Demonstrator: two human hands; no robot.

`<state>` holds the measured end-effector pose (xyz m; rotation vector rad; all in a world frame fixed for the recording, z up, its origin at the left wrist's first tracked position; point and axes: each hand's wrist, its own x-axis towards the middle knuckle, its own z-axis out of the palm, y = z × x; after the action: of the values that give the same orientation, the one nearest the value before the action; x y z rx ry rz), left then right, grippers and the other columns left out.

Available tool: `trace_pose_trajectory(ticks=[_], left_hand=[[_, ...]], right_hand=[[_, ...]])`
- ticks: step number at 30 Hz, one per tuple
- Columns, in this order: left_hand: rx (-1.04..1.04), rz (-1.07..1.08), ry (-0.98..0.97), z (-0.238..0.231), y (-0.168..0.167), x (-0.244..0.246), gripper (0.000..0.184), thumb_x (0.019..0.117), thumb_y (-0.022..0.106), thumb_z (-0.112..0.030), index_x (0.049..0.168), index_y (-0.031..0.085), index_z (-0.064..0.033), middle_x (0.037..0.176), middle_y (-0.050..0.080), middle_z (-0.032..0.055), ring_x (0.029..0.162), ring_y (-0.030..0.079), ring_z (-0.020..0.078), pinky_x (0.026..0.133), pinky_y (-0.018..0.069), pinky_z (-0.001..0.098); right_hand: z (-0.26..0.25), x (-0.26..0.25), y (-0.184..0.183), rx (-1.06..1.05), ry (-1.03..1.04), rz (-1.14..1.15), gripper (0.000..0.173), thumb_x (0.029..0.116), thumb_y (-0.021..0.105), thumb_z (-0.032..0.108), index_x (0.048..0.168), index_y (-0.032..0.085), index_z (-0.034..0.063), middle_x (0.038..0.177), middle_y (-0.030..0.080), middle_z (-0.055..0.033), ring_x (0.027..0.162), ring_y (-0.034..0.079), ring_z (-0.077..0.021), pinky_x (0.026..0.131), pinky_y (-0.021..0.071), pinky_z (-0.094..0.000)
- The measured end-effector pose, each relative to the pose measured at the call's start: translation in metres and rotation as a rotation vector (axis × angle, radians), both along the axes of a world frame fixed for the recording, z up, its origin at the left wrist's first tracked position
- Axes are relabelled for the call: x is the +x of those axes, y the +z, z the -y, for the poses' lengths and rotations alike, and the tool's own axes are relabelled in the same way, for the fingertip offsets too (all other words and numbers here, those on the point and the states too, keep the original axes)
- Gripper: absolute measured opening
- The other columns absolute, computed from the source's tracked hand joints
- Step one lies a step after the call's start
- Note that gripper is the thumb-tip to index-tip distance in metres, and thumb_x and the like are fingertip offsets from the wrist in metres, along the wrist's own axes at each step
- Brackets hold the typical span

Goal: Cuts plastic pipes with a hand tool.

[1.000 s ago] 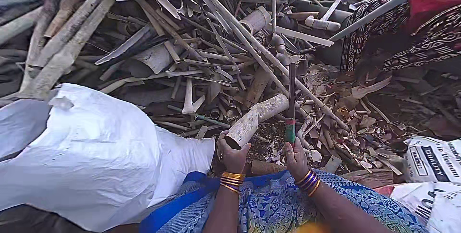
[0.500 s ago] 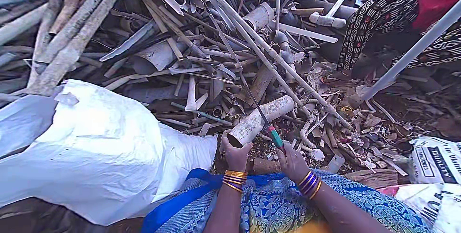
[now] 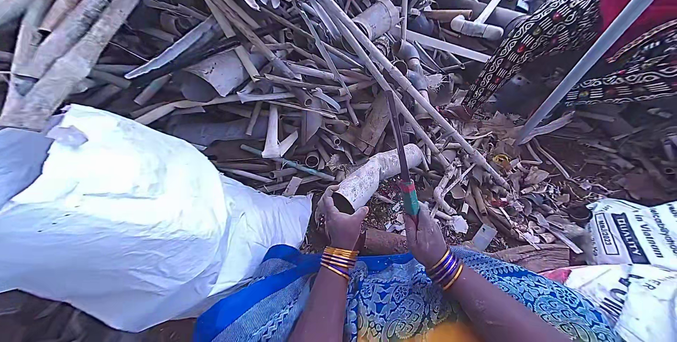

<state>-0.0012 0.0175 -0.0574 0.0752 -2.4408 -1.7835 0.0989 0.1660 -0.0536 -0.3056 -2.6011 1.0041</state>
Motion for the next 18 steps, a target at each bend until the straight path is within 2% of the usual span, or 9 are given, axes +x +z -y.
trace_pose_trajectory(ticks=[2,3,6,8,9,11,12,16,18], left_hand=[[0.063,0.009,0.011,-0.002,-0.001,0.0,0.097,0.0559,0.084,0.003,0.145,0.044,0.001,0.145,0.045,0.03,0.13,0.052,0.0359,0.104,0.0474,0.0481],[0.09,0.019,0.012,-0.002,0.0,-0.001,0.098,0.0558,0.083,0.004,0.145,0.043,0.0003,0.143,0.047,0.0293,0.128,0.053,0.0345,0.103,0.0485,0.0475],[0.052,-0.004,0.006,-0.001,0.003,0.001,0.098,0.0573,0.084,0.0,0.146,0.043,0.0007,0.144,0.047,0.0292,0.128,0.054,0.0345,0.102,0.049,0.0485],[0.029,-0.028,0.009,-0.001,0.002,0.001,0.097,0.0567,0.083,-0.002,0.145,0.044,0.0019,0.146,0.044,0.0308,0.129,0.052,0.0368,0.103,0.0473,0.0494],[0.029,-0.036,0.015,-0.001,0.001,0.0,0.096,0.0559,0.084,-0.002,0.144,0.045,0.0014,0.146,0.044,0.0304,0.129,0.052,0.0361,0.103,0.0472,0.0484],[0.047,-0.033,0.029,-0.001,-0.001,-0.001,0.096,0.0554,0.084,0.0,0.143,0.046,0.0006,0.145,0.044,0.0303,0.13,0.05,0.036,0.104,0.0464,0.0475],[0.053,-0.019,0.04,-0.001,-0.002,-0.002,0.095,0.0562,0.084,0.001,0.144,0.046,0.0005,0.145,0.044,0.0305,0.13,0.049,0.037,0.105,0.0452,0.0483],[-0.037,-0.029,0.057,0.0,0.002,-0.001,0.092,0.0572,0.085,0.0,0.142,0.049,0.0017,0.149,0.041,0.0321,0.134,0.046,0.0415,0.106,0.0434,0.0529],[-0.03,-0.041,0.058,0.001,0.002,-0.002,0.091,0.0568,0.085,-0.001,0.141,0.05,0.0018,0.148,0.041,0.0321,0.133,0.046,0.04,0.106,0.0438,0.0498]], right_hand=[[-0.006,-0.009,0.012,-0.08,0.125,0.515,0.044,0.1109,0.041,0.025,0.144,0.045,-0.0034,0.109,0.069,-0.0246,0.102,0.07,-0.0408,0.091,0.0533,-0.0555],[-0.006,-0.008,0.011,-0.078,0.127,0.493,0.044,0.1101,0.043,0.024,0.143,0.048,-0.0041,0.109,0.07,-0.0253,0.102,0.07,-0.0418,0.09,0.0536,-0.0564],[0.002,0.001,-0.001,0.044,0.023,-0.145,0.043,0.0989,0.052,0.019,0.125,0.062,-0.0146,0.078,0.071,-0.0186,0.062,0.07,-0.0317,0.057,0.0578,-0.0475],[0.004,0.003,-0.003,0.058,0.021,-0.259,0.043,0.0988,0.051,0.02,0.121,0.061,-0.0146,0.072,0.068,-0.0139,0.056,0.066,-0.0247,0.053,0.056,-0.0409],[0.006,0.005,0.0,0.057,0.04,-0.132,0.042,0.099,0.051,0.019,0.123,0.061,-0.0136,0.074,0.069,-0.0156,0.06,0.069,-0.0284,0.056,0.0575,-0.0444],[0.002,-0.002,0.018,-0.007,0.135,0.483,0.043,0.1096,0.042,0.025,0.142,0.049,-0.0025,0.104,0.071,-0.0227,0.097,0.071,-0.0395,0.086,0.0553,-0.0551],[0.0,-0.006,0.019,-0.023,0.139,0.583,0.045,0.1105,0.041,0.027,0.146,0.046,-0.0003,0.111,0.07,-0.0236,0.104,0.07,-0.041,0.09,0.0533,-0.0567],[0.008,0.002,-0.004,0.196,-0.029,-0.268,0.04,0.0969,0.054,0.02,0.117,0.066,-0.0117,0.07,0.07,-0.0138,0.055,0.069,-0.0278,0.05,0.0561,-0.043],[0.006,0.001,-0.011,0.27,-0.027,-0.29,0.039,0.0962,0.054,0.022,0.115,0.066,-0.0105,0.066,0.068,-0.0122,0.052,0.068,-0.0264,0.047,0.0548,-0.0412]])
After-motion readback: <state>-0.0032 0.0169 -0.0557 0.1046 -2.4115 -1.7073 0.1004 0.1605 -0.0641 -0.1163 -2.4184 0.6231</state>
